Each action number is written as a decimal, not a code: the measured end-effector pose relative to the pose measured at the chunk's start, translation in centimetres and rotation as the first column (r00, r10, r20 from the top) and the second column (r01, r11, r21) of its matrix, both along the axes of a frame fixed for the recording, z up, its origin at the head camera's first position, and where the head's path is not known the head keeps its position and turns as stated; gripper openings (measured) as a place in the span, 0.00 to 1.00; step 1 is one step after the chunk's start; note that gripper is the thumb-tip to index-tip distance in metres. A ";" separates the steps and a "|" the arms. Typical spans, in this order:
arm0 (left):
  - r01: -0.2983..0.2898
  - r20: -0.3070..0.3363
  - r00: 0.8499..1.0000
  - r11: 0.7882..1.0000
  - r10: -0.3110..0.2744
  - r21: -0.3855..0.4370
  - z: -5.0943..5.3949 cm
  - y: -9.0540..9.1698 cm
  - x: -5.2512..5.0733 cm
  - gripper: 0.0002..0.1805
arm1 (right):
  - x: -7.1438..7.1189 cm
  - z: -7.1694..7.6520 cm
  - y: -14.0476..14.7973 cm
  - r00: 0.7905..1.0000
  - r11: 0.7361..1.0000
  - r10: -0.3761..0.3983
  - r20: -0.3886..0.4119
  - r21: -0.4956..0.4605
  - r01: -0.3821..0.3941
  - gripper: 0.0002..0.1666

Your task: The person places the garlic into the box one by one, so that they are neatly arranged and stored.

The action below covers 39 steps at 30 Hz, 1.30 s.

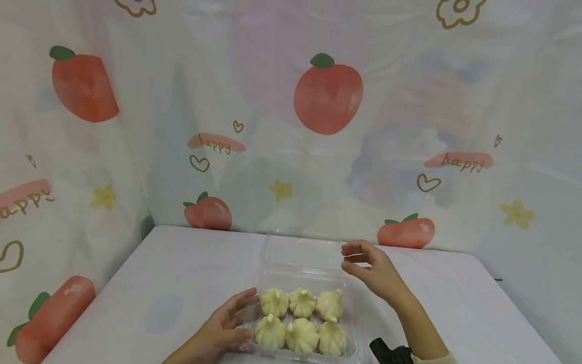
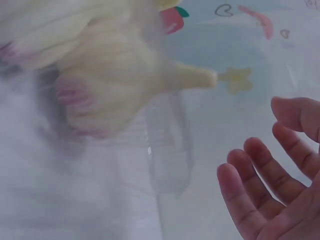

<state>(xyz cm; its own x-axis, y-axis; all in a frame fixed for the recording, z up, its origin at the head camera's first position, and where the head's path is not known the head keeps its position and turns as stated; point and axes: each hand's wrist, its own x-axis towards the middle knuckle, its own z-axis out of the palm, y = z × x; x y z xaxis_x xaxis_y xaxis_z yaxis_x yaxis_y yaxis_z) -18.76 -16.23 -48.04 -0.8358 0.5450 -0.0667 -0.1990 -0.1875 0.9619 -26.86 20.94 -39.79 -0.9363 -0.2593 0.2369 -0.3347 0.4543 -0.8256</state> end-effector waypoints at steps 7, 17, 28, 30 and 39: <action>-0.003 -0.005 1.000 1.000 0.003 -0.001 0.0 0.1 0.2 0.39 | -0.9 -1.6 1.8 0.992 0.990 -0.112 0.063 -0.081 0.117 0.22; 0.020 -0.046 0.999 1.000 -0.020 0.003 -0.1 -0.3 0.1 0.39 | -1.8 -3.9 2.1 0.949 0.979 -0.166 0.267 -0.072 0.191 0.31; 0.048 -0.035 0.998 0.999 -0.047 0.012 0.0 -0.3 0.0 0.37 | -1.6 -5.8 1.2 0.937 0.974 -0.205 0.282 -0.033 0.223 0.28; 0.056 -0.027 0.998 0.998 -0.055 0.018 -0.1 -0.2 0.0 0.37 | -1.6 -5.8 1.2 0.937 0.973 -0.199 0.289 -0.060 0.225 0.27; 0.066 -0.007 0.998 0.997 -0.066 0.033 -0.4 -0.2 -0.2 0.36 | -1.8 -5.6 1.1 0.948 0.957 -0.177 0.265 -0.177 0.228 0.24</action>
<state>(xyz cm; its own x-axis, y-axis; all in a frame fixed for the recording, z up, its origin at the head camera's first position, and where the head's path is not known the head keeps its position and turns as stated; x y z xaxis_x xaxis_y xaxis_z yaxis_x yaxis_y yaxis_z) -18.94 -16.39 -48.45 -0.7982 0.6008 -0.0430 -0.2064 -0.2058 0.9566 -28.64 22.05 -45.35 -0.9993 -0.0283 0.0224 -0.0300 0.3061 -0.9515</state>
